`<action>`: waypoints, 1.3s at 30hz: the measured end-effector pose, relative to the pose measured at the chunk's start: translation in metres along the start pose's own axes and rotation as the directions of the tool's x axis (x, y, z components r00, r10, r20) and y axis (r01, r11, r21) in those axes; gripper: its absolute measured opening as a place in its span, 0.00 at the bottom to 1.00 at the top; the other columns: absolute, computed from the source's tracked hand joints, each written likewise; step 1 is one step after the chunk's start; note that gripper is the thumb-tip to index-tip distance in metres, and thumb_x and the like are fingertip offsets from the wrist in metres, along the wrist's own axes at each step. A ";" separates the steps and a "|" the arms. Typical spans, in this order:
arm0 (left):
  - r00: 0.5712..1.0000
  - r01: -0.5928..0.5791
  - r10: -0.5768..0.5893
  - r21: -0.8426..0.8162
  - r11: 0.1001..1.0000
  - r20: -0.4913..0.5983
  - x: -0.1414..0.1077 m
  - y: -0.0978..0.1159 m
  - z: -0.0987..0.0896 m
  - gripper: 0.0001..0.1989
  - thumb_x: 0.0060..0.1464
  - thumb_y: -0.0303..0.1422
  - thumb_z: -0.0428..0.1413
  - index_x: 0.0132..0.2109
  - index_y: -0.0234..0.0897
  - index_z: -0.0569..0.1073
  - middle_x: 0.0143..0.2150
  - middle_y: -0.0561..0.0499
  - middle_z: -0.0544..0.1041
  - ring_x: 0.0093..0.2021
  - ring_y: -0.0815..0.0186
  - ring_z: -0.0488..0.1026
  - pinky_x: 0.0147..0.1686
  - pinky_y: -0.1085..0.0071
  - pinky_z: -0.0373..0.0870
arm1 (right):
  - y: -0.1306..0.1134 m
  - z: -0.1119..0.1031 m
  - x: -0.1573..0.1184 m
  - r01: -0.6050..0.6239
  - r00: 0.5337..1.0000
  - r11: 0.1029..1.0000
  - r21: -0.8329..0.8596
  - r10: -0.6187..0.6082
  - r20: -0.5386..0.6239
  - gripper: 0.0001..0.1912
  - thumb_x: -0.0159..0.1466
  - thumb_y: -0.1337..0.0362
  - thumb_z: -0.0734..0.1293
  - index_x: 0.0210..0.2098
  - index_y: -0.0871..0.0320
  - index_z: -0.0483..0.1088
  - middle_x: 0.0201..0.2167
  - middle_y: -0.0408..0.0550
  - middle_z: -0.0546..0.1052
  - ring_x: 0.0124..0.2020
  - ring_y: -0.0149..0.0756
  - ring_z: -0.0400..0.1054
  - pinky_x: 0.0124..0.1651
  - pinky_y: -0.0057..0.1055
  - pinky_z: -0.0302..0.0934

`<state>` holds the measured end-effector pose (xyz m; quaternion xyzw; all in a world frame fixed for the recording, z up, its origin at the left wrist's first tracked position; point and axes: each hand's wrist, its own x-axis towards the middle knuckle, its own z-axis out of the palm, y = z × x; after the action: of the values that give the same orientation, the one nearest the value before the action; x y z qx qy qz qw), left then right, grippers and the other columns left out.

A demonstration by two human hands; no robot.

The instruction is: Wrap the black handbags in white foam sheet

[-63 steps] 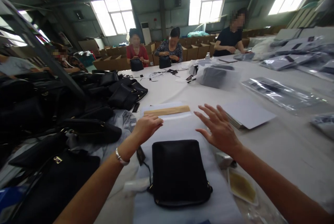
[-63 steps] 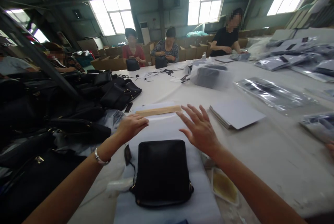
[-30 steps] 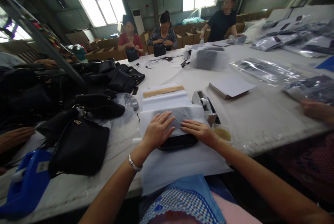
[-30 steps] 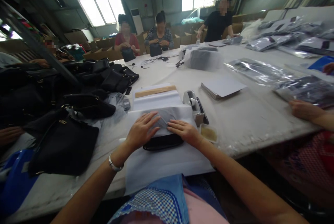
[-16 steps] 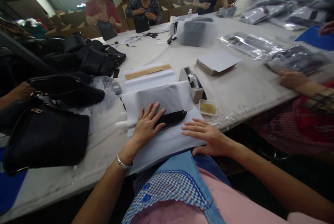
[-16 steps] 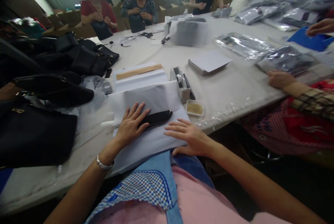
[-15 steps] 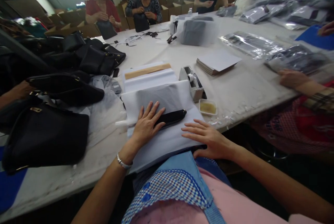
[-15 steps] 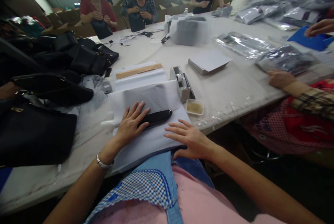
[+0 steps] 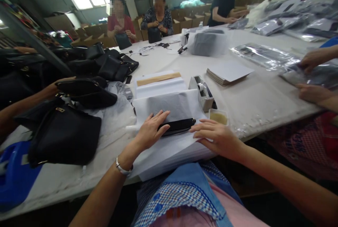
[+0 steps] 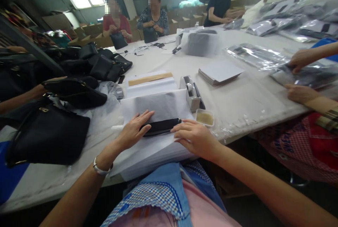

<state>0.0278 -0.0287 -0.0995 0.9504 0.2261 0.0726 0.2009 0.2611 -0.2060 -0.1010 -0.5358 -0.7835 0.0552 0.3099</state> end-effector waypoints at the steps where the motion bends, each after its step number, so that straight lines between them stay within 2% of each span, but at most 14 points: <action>1: 0.999 0.021 -0.020 -0.038 0.999 0.031 0.002 0.000 -0.007 0.29 0.67 0.48 0.37 0.69 0.40 0.55 0.69 0.47 0.61 0.70 0.60 0.53 0.67 0.54 0.48 | 0.002 -0.006 0.010 -0.017 0.999 1.000 -0.019 0.016 -0.029 0.06 0.67 0.65 0.65 0.38 0.52 0.75 0.46 0.42 0.80 0.46 0.33 0.74 0.62 0.38 0.59; 6: 0.961 0.128 -0.065 -0.226 0.966 0.268 0.020 0.000 -0.053 0.34 0.66 0.52 0.30 0.63 0.40 0.67 0.64 0.51 0.69 0.65 0.61 0.63 0.64 0.66 0.55 | 0.022 -0.017 0.064 -0.110 0.989 0.986 -0.126 0.096 -0.109 0.05 0.65 0.62 0.67 0.36 0.51 0.77 0.44 0.41 0.80 0.46 0.37 0.74 0.53 0.35 0.65; 10: 0.931 0.151 -0.069 -0.208 0.966 0.358 0.034 0.003 -0.075 0.36 0.63 0.56 0.33 0.51 0.39 0.76 0.51 0.50 0.79 0.51 0.58 0.74 0.52 0.67 0.67 | 0.046 -0.010 0.094 -0.199 0.978 0.970 -0.136 0.188 -0.093 0.04 0.62 0.62 0.69 0.33 0.51 0.77 0.43 0.40 0.81 0.44 0.38 0.75 0.47 0.33 0.68; 13: 0.955 0.121 -0.096 -0.073 0.990 0.280 0.038 0.007 -0.072 0.29 0.56 0.57 0.50 0.50 0.38 0.75 0.45 0.48 0.80 0.45 0.56 0.77 0.43 0.67 0.70 | 0.065 0.000 0.105 -0.213 0.976 0.970 -0.119 0.206 -0.072 0.03 0.61 0.62 0.70 0.30 0.51 0.77 0.45 0.40 0.80 0.46 0.40 0.75 0.48 0.36 0.68; 15: 0.979 0.119 -0.124 0.040 0.992 0.163 0.040 0.008 -0.063 0.23 0.54 0.47 0.58 0.50 0.37 0.74 0.45 0.46 0.80 0.45 0.55 0.77 0.43 0.66 0.69 | 0.076 0.008 0.108 -0.185 0.982 0.977 -0.106 0.179 -0.067 0.04 0.61 0.62 0.71 0.29 0.52 0.77 0.48 0.42 0.79 0.50 0.41 0.73 0.52 0.39 0.67; 17: 0.984 0.155 -0.163 0.107 0.982 0.066 0.041 0.006 -0.054 0.14 0.56 0.37 0.57 0.48 0.37 0.75 0.44 0.45 0.81 0.44 0.55 0.77 0.42 0.66 0.69 | 0.085 0.015 0.108 -0.134 0.989 0.987 -0.092 0.127 -0.081 0.04 0.61 0.63 0.70 0.29 0.52 0.76 0.52 0.44 0.77 0.55 0.43 0.70 0.57 0.42 0.64; 19: 0.981 0.190 -0.193 0.114 0.975 0.014 0.042 0.002 -0.046 0.09 0.60 0.32 0.53 0.45 0.39 0.76 0.41 0.46 0.82 0.42 0.57 0.79 0.40 0.67 0.69 | 0.093 0.021 0.107 -0.092 0.991 0.993 -0.078 0.083 -0.106 0.03 0.61 0.64 0.69 0.30 0.53 0.75 0.55 0.46 0.74 0.59 0.44 0.66 0.61 0.44 0.61; 22: 0.978 0.207 -0.204 0.098 0.974 -0.036 0.041 -0.007 -0.039 0.09 0.61 0.33 0.52 0.46 0.41 0.75 0.40 0.49 0.83 0.42 0.58 0.79 0.40 0.69 0.69 | 0.101 0.027 0.103 -0.084 0.989 0.995 -0.046 0.077 -0.123 0.03 0.62 0.63 0.68 0.31 0.53 0.74 0.55 0.47 0.74 0.60 0.43 0.65 0.62 0.45 0.60; 27: 0.975 0.182 -0.183 -0.020 0.983 -0.124 0.037 -0.020 -0.033 0.12 0.59 0.33 0.56 0.50 0.45 0.74 0.42 0.52 0.83 0.44 0.61 0.80 0.42 0.71 0.70 | 0.108 0.029 0.100 -0.101 0.986 0.995 0.002 0.101 -0.136 0.05 0.63 0.60 0.69 0.31 0.53 0.73 0.50 0.46 0.78 0.55 0.42 0.69 0.59 0.45 0.62; 30: 0.978 0.170 -0.169 -0.008 0.985 -0.121 0.039 -0.024 -0.039 0.13 0.58 0.34 0.57 0.51 0.45 0.74 0.41 0.52 0.83 0.43 0.62 0.80 0.41 0.71 0.70 | 0.107 0.028 0.103 -0.100 0.985 0.995 0.004 0.100 -0.143 0.07 0.62 0.58 0.70 0.30 0.53 0.74 0.47 0.45 0.79 0.52 0.42 0.71 0.58 0.44 0.63; 36: 0.993 0.117 -0.116 -0.018 0.993 0.036 0.045 -0.038 -0.062 0.14 0.53 0.36 0.61 0.48 0.44 0.77 0.40 0.53 0.82 0.42 0.62 0.78 0.42 0.71 0.69 | 0.103 0.020 0.108 -0.128 0.985 0.991 0.038 0.131 -0.108 0.07 0.61 0.59 0.71 0.29 0.54 0.75 0.46 0.47 0.80 0.49 0.43 0.73 0.56 0.44 0.65; 39: 0.985 0.160 -0.158 -0.021 0.987 0.068 0.045 -0.046 -0.065 0.13 0.52 0.34 0.61 0.46 0.44 0.77 0.38 0.54 0.82 0.39 0.64 0.78 0.41 0.73 0.69 | 0.103 0.019 0.109 -0.143 0.984 0.988 0.055 0.148 -0.099 0.07 0.60 0.59 0.71 0.28 0.54 0.75 0.45 0.47 0.80 0.49 0.43 0.74 0.55 0.43 0.65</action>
<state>0.0344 0.0524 -0.0577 0.9285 0.2935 0.0280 0.2257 0.3085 -0.0631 -0.1131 -0.5864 -0.7236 0.0688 0.3577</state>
